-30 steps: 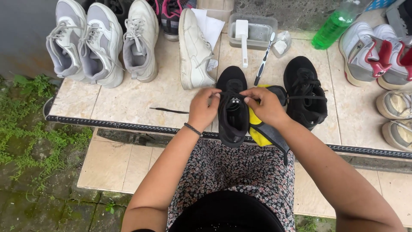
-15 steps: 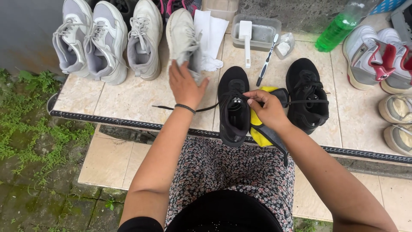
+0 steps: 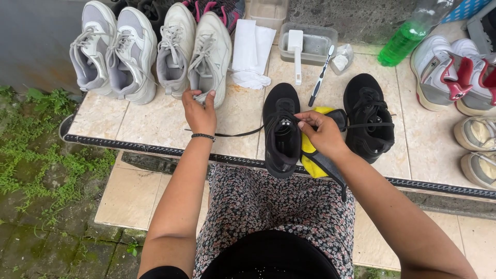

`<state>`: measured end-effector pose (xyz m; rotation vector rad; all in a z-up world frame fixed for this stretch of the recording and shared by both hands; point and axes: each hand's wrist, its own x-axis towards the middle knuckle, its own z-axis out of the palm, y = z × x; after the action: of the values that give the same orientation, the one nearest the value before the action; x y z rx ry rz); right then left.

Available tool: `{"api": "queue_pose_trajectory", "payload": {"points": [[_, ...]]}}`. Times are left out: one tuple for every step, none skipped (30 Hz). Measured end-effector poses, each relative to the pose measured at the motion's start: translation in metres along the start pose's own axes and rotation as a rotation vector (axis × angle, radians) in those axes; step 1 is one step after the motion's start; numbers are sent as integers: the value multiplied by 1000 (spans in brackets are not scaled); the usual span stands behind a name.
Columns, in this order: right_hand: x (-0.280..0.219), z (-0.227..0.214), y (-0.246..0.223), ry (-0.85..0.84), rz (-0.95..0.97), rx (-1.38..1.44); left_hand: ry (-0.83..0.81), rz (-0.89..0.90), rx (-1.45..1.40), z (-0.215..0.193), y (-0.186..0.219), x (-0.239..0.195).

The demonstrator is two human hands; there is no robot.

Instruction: Polishing a black sneaker with a yellow microfiber cloth and adjusting the laces.

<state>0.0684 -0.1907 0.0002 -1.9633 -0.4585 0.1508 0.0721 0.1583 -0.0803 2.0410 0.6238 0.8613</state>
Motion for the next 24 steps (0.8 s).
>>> {"api": "queue_pose_trajectory", "payload": {"points": [[0,-1,-1,1,1,0,-2,0,0,-2,4,-1],[0,-1,-2,-1,1,1,0,2,-5,-3,8,-3],[-2,-1,-2,-5,3,3,1,2,-9,-5,12,-5],[-1,-1,-2,-5,7,3,-2,0,-8,-4,15,-4],[-1,-2,-2,-6,2,-3,2,14,16,-3,17,-3],[-1,-2,-2,-7,-4,-9,6,28,39,-1,19,-3],[-1,-2,0,-2,-2,-8,2,32,38,-3,28,-7],[-1,-2,1,-12,-4,-5,105,101,57,-5,38,-12],[0,-3,2,-19,-7,-2,208,172,73,-5,47,-15],[1,-2,2,-11,-7,-1,204,179,70,-6,62,-25],[1,-2,3,-12,-10,4,54,352,-81,-6,77,-36],[1,-2,3,-14,-13,9,-96,522,-234,-6,91,-47],[2,-2,6,-11,-14,5,-95,523,-239,-9,103,-60],[2,-1,9,-7,-19,-5,-417,386,-219,-13,114,-74],[3,0,11,-4,-25,-14,-734,242,-192,-17,125,-86],[4,-2,10,-1,-29,-17,-732,246,-195,-10,121,-88],[4,-2,8,8,-22,1,-757,167,-217,-5,115,-92],[3,-2,8,18,-15,18,-781,88,-238,1,109,-95],[3,-3,5,18,-11,20,-785,86,-236,-1,109,-93],[2,-4,3,43,-30,25,-762,78,-271,-2,109,-90],[1,-5,1,65,-47,29,-739,66,-306,-4,108,-90],[-1,-8,-1,64,-41,31,-742,61,-304,-6,109,-88],[1,-10,-5,79,-57,20,-707,84,-266,-9,111,-85],[2,-12,-9,95,-72,9,-671,107,-229,-11,113,-81]]}}
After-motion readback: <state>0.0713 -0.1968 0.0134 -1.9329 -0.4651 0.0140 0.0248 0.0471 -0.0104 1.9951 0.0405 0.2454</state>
